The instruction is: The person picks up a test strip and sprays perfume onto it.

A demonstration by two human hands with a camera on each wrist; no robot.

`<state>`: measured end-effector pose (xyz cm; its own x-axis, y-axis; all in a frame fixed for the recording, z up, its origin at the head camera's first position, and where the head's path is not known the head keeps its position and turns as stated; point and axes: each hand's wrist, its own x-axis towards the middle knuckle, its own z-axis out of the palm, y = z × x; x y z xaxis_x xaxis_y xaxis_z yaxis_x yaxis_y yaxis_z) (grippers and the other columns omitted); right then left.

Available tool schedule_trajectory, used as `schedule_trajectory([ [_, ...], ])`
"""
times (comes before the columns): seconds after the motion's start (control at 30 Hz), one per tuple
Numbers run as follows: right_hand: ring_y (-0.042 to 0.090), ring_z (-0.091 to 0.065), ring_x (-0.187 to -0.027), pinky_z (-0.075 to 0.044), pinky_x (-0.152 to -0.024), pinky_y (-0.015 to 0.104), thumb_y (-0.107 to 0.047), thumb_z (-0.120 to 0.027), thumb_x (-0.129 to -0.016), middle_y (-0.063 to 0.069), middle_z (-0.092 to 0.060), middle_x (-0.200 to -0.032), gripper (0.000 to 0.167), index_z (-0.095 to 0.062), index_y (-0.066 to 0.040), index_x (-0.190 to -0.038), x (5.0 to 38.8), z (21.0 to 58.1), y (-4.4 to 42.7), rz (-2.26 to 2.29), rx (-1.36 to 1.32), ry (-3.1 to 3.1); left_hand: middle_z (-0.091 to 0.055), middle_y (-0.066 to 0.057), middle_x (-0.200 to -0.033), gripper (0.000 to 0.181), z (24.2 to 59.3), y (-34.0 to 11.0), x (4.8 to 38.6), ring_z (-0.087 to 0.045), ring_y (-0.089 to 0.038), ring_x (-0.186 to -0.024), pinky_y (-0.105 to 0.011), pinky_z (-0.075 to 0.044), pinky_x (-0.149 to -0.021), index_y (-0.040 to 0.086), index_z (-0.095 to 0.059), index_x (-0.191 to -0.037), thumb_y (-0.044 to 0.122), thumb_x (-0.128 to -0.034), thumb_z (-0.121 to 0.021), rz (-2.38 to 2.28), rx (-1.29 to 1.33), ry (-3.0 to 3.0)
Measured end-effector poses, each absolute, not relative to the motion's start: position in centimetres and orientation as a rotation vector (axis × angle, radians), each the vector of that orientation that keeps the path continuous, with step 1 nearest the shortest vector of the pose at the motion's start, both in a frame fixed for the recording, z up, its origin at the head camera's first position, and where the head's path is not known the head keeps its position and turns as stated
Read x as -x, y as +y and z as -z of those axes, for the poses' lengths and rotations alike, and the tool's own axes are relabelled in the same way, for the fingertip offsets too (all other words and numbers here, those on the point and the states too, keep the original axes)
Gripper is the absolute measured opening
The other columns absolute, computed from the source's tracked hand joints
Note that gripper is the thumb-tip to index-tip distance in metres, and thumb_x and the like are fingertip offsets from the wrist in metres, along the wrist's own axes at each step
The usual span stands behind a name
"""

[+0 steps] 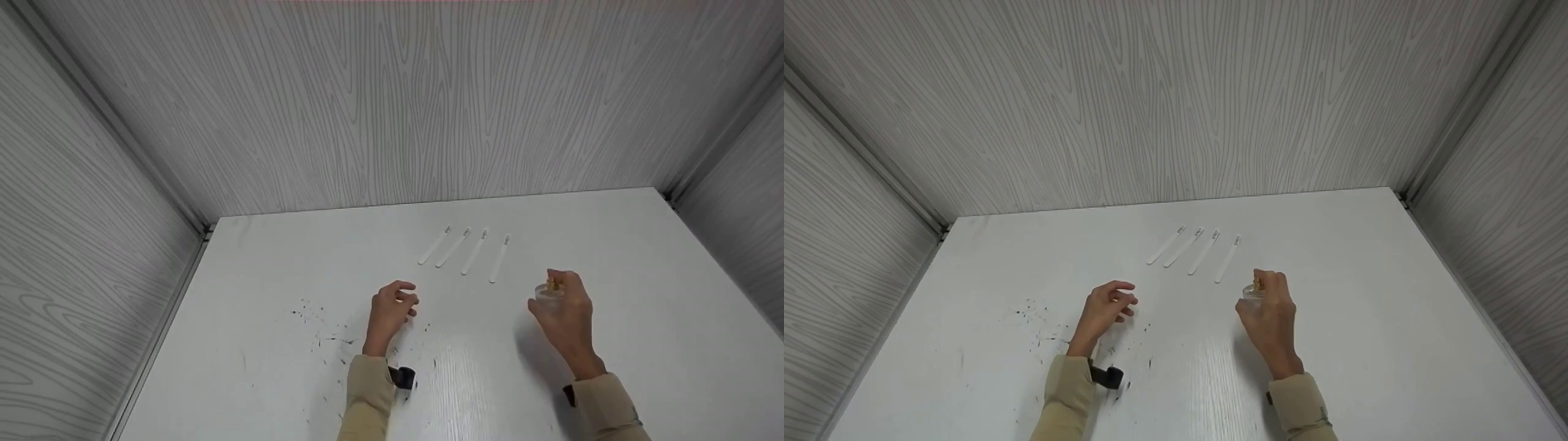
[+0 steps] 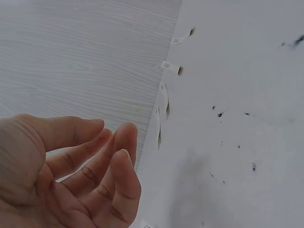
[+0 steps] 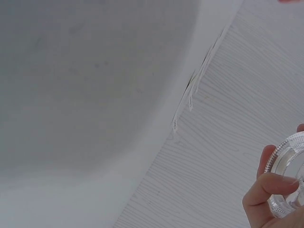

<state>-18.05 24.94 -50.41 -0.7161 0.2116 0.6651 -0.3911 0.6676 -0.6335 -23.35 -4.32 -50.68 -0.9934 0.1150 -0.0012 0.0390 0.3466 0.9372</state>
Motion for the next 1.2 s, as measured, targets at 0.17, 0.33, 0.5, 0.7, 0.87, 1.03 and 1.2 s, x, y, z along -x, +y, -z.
schedule_trajectory([
  [0.17, 0.042, -0.060, -0.097, -0.049, -0.079, 0.062, 0.025, -0.073, -0.067, 0.032, -0.061, -0.109, 0.052, -0.054, 0.016, -0.115, 18.0, 50.4, 25.0, -1.054, -0.148, -2.136, -0.072, -0.013, -0.091, 0.025, 50.9, -4.9, 23.0, -0.070, -0.022, -0.070, -0.023, -0.054, -0.059, -0.007, -0.066, -0.120, 0.003, -0.0975, -0.063, -1.766, -0.122, 2.526],
  [0.33, 0.041, -0.060, -0.097, -0.049, -0.079, 0.061, 0.024, -0.072, -0.068, 0.031, -0.061, -0.109, 0.052, -0.054, 0.016, -0.116, 17.9, 50.5, 25.0, -1.066, -0.147, -2.134, -0.071, -0.010, -0.089, 0.025, 51.0, -5.7, 22.4, -0.069, -0.019, -0.070, -0.025, -0.056, -0.060, -0.008, -0.065, -0.120, 0.001, -0.0971, -0.064, -1.767, -0.089, 2.539],
  [0.5, 0.043, -0.060, -0.100, -0.048, -0.082, 0.063, 0.026, -0.073, -0.067, 0.031, -0.062, -0.110, 0.053, -0.055, 0.016, -0.115, 17.9, 50.5, 25.0, -1.083, -0.119, -2.132, -0.071, -0.012, -0.091, 0.026, 51.1, -6.5, 21.9, -0.069, -0.017, -0.070, -0.026, -0.056, -0.061, -0.008, -0.065, -0.121, 0.001, -0.0971, -0.064, -1.780, -0.063, 2.537],
  [0.7, 0.044, -0.061, -0.100, -0.048, -0.082, 0.063, 0.026, -0.074, -0.067, 0.032, -0.062, -0.110, 0.052, -0.055, 0.015, -0.114, 17.8, 50.6, 25.0, -1.077, -0.093, -2.137, -0.071, -0.013, -0.091, 0.027, 51.1, -7.4, 21.5, -0.071, -0.024, -0.073, -0.026, -0.056, -0.060, -0.009, -0.065, -0.121, 0.000, -0.0965, -0.064, -1.803, -0.069, 2.551],
  [0.87, 0.043, -0.061, -0.100, -0.049, -0.081, 0.061, 0.025, -0.074, -0.067, 0.032, -0.062, -0.110, 0.052, -0.055, 0.015, -0.115, 17.8, 50.6, 25.1, -1.070, -0.088, -2.147, -0.071, -0.014, -0.092, 0.027, 51.1, -8.0, 21.0, -0.071, -0.026, -0.073, -0.026, -0.056, -0.060, -0.009, -0.065, -0.121, 0.001, -0.0959, -0.064, -1.804, -0.059, 2.559],
  [1.03, 0.037, -0.061, -0.096, -0.050, -0.076, 0.054, 0.023, -0.073, -0.067, 0.029, -0.062, -0.107, 0.051, -0.055, 0.014, -0.114, 17.8, 50.6, 25.3, -1.051, -0.094, -2.148, -0.071, -0.014, -0.092, 0.028, 51.2, -8.8, 20.3, -0.071, -0.025, -0.073, -0.030, -0.057, -0.062, -0.009, -0.065, -0.121, 0.002, -0.0959, -0.065, -1.768, -0.040, 2.577],
  [1.2, 0.036, -0.060, -0.095, -0.050, -0.076, 0.053, 0.024, -0.072, -0.067, 0.029, -0.063, -0.108, 0.052, -0.055, 0.014, -0.115, 17.8, 50.6, 25.3, -1.050, -0.117, -2.137, -0.071, -0.015, -0.094, 0.029, 51.2, -9.8, 20.0, -0.071, -0.027, -0.076, -0.033, -0.058, -0.065, -0.009, -0.064, -0.123, 0.002, -0.0967, -0.064, -1.753, -0.016, 2.597],
])
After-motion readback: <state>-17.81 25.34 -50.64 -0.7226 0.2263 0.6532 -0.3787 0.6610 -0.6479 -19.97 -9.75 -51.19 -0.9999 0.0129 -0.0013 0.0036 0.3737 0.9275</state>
